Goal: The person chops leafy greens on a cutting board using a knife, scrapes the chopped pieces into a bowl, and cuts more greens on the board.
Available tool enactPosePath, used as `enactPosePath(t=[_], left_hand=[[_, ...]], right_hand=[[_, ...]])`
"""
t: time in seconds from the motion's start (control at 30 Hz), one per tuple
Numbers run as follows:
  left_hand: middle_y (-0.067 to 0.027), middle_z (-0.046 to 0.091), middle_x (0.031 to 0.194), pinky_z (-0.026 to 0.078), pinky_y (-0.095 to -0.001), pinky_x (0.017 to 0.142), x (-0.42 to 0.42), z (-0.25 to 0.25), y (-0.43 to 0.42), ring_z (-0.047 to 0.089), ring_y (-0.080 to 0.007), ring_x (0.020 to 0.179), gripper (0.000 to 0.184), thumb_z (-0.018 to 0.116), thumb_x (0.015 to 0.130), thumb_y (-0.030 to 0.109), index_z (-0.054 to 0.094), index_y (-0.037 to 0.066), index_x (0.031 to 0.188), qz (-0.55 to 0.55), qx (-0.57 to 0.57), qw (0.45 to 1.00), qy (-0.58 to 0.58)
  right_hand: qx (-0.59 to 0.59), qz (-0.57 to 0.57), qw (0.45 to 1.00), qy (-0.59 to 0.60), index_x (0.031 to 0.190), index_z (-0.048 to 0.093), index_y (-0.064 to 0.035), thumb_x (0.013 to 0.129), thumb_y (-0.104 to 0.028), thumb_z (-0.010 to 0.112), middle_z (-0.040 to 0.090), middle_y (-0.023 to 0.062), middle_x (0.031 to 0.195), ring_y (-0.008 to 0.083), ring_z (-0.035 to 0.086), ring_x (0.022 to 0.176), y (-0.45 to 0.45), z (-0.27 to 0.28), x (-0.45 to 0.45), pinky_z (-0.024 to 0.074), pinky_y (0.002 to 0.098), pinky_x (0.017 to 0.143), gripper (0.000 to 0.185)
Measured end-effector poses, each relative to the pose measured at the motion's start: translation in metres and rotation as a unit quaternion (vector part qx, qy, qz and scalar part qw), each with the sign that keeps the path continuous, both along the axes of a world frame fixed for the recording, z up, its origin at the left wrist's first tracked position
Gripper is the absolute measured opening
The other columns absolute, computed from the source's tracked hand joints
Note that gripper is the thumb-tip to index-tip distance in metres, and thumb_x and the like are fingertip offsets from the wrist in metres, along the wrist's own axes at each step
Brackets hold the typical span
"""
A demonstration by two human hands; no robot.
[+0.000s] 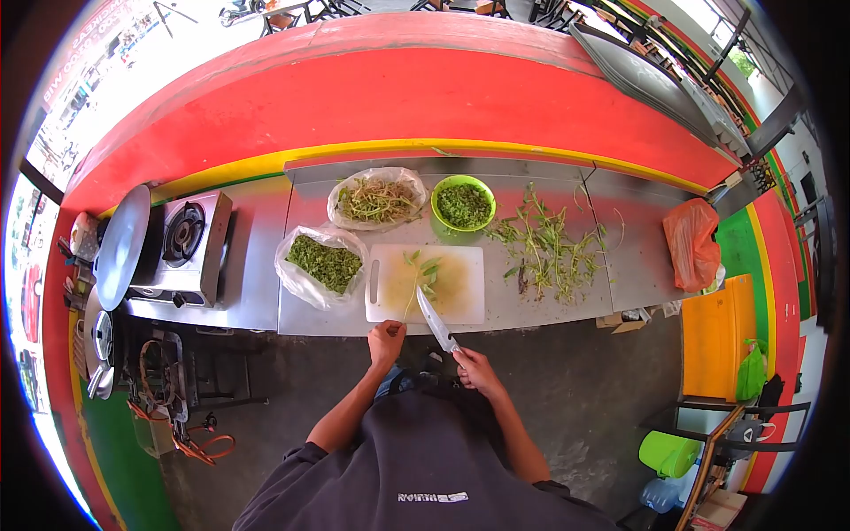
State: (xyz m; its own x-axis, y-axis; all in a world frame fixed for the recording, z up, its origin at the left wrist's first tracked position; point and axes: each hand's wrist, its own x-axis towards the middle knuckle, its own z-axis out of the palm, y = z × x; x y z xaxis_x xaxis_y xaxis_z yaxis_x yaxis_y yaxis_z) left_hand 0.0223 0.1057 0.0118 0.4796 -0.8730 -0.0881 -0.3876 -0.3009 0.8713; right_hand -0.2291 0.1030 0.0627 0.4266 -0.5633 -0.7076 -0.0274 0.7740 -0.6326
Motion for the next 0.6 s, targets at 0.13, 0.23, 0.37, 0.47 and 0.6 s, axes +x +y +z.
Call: enactPosePath(t=[0.13,0.23,0.37,0.47,0.6], left_hand=[[-0.0136,0.074,0.075,0.057,-0.0329,0.068,0.0,-0.003,0.0,0.073,-0.0216,0.067,0.021,0.075,0.083,0.019,0.075,-0.001,0.087,0.0,0.01,1.0,0.011],[-0.0136,0.074,0.075,0.057,-0.0323,0.068,-0.001,-0.002,0.0,0.073,-0.0207,0.067,0.021,0.075,0.083,0.019,0.076,-0.002,0.088,-0.001,0.013,1.0,0.023],[-0.0139,0.074,0.075,0.058,-0.0317,0.069,-0.002,0.001,0.001,0.073,-0.0201,0.068,0.021,0.075,0.083,0.018,0.076,-0.002,0.089,-0.007,0.001,1.0,0.018],[-0.0136,0.074,0.076,0.058,-0.0316,0.069,-0.002,0.007,0.002,0.073,-0.0194,0.069,0.021,0.075,0.084,0.018,0.076,-0.002,0.09,-0.014,0.008,1.0,0.02],[-0.0126,0.075,0.077,0.058,-0.0307,0.069,0.0,0.018,0.004,0.073,-0.0172,0.07,0.024,0.077,0.083,0.021,0.076,-0.002,0.092,-0.027,0.025,0.998,0.049]], right_hand=[[0.019,0.005,1.0,0.005,0.13,0.057,-0.0154,0.103,-0.034,0.057,0.036,-0.0081,0.063,0.0015,0.029,0.045,-0.002,-0.005,0.002,0.0227,0.0212,0.039,0.033],[0.02,0.013,1.0,0.004,0.132,0.056,-0.0154,0.103,-0.034,0.057,0.036,-0.0081,0.063,0.0016,0.029,0.045,-0.003,-0.008,0.003,0.0228,0.0214,0.039,0.034],[0.004,0.019,1.0,0.006,0.133,0.057,-0.015,0.103,-0.034,0.056,0.036,-0.008,0.063,0.0015,0.029,0.045,-0.004,-0.009,0.004,0.0228,0.0215,0.039,0.035],[-0.028,0.027,0.998,0.045,0.131,0.06,-0.0145,0.103,-0.034,0.057,0.039,-0.0075,0.062,0.0013,0.031,0.045,-0.005,-0.009,0.006,0.0242,0.0214,0.04,0.035],[-0.213,0.057,0.965,0.143,0.124,0.066,-0.0103,0.101,-0.035,0.06,0.047,-0.0044,0.061,0.0044,0.04,0.045,-0.005,-0.018,0.006,0.0316,0.0236,0.04,0.034]])
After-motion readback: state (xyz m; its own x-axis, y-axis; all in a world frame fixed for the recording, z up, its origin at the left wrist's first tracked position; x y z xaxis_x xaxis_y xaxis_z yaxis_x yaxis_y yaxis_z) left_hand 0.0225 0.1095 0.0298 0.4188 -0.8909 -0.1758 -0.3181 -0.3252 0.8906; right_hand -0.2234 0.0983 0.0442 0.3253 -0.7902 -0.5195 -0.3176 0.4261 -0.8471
